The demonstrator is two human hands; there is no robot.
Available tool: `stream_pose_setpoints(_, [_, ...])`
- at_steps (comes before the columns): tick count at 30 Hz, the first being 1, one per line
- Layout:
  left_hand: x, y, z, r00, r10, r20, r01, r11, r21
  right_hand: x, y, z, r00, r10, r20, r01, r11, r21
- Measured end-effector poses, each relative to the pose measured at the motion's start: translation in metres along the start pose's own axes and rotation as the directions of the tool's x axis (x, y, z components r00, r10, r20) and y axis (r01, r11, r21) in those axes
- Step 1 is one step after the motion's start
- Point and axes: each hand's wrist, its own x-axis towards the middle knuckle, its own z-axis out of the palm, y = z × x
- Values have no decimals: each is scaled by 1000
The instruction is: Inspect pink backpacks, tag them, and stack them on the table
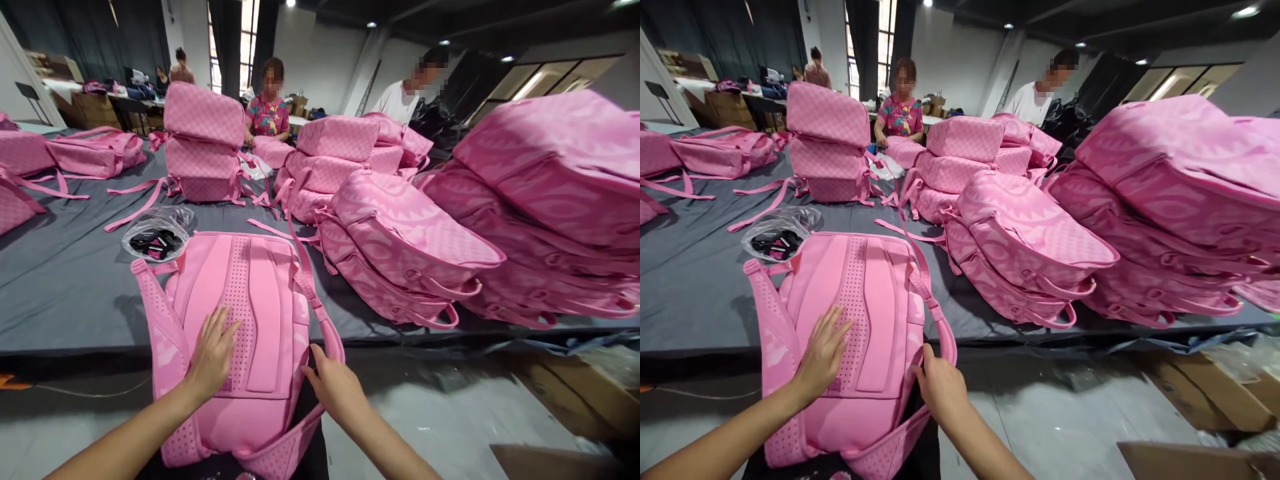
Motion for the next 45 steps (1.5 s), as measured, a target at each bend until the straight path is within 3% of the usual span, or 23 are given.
stream_pose_setpoints(3, [43,12,-3,966,245,86,-248,968,36,-2,-10,7,955,220,199,-207,975,-85])
stream_pose_setpoints(5, [90,19,-1,882,421,213,-441,896,52,3,-25,9,910,311,276,-281,949,-141])
stream_pose_setpoints(9, [178,26,14,741,517,429,-611,784,110,9,-39,8,894,340,293,-302,938,-168])
stream_pose_setpoints(11, [201,27,23,678,554,484,-657,751,61,9,-38,8,894,333,299,-298,942,-155])
stream_pose_setpoints(15, [218,15,24,587,622,518,-706,707,-48,10,-34,13,892,334,304,-299,941,-158])
stream_pose_setpoints(18, [239,-9,7,589,621,518,-706,707,-44,14,-36,19,885,343,313,-308,938,-158])
stream_pose_setpoints(22, [271,-39,-18,714,540,446,-637,766,91,16,-30,24,886,328,328,-304,945,-122])
stream_pose_setpoints(24, [268,-39,-25,774,482,411,-586,791,176,16,-19,21,890,305,338,-310,950,-41])
stream_pose_setpoints(27, [231,-9,-29,800,437,411,-540,824,174,17,-4,1,919,240,313,-340,885,318])
stream_pose_setpoints(29, [193,23,-32,770,429,472,-489,872,4,19,-6,-21,956,227,183,-291,705,647])
stream_pose_setpoints(31, [156,56,-37,736,432,522,-335,901,-275,23,-22,-41,953,300,-35,-112,461,880])
stream_pose_setpoints(34, [122,86,-46,733,418,537,-65,829,-556,30,-57,-51,869,415,-269,206,190,960])
stream_pose_setpoints(35, [117,89,-48,740,401,540,-5,806,-591,31,-67,-48,860,419,-291,263,125,957])
stream_pose_setpoints(37, [112,83,-50,757,356,547,58,798,-599,32,-78,-37,891,373,-258,273,13,962])
stream_pose_setpoints(39, [111,69,-50,754,342,561,55,818,-573,32,-77,-26,948,247,-199,207,-7,978])
stream_pose_setpoints(43, [113,43,-47,704,358,613,11,858,-514,37,-57,-13,988,25,-155,144,239,960])
stream_pose_setpoints(45, [116,39,-47,711,364,602,16,847,-531,41,-50,-9,989,-24,-147,148,270,951])
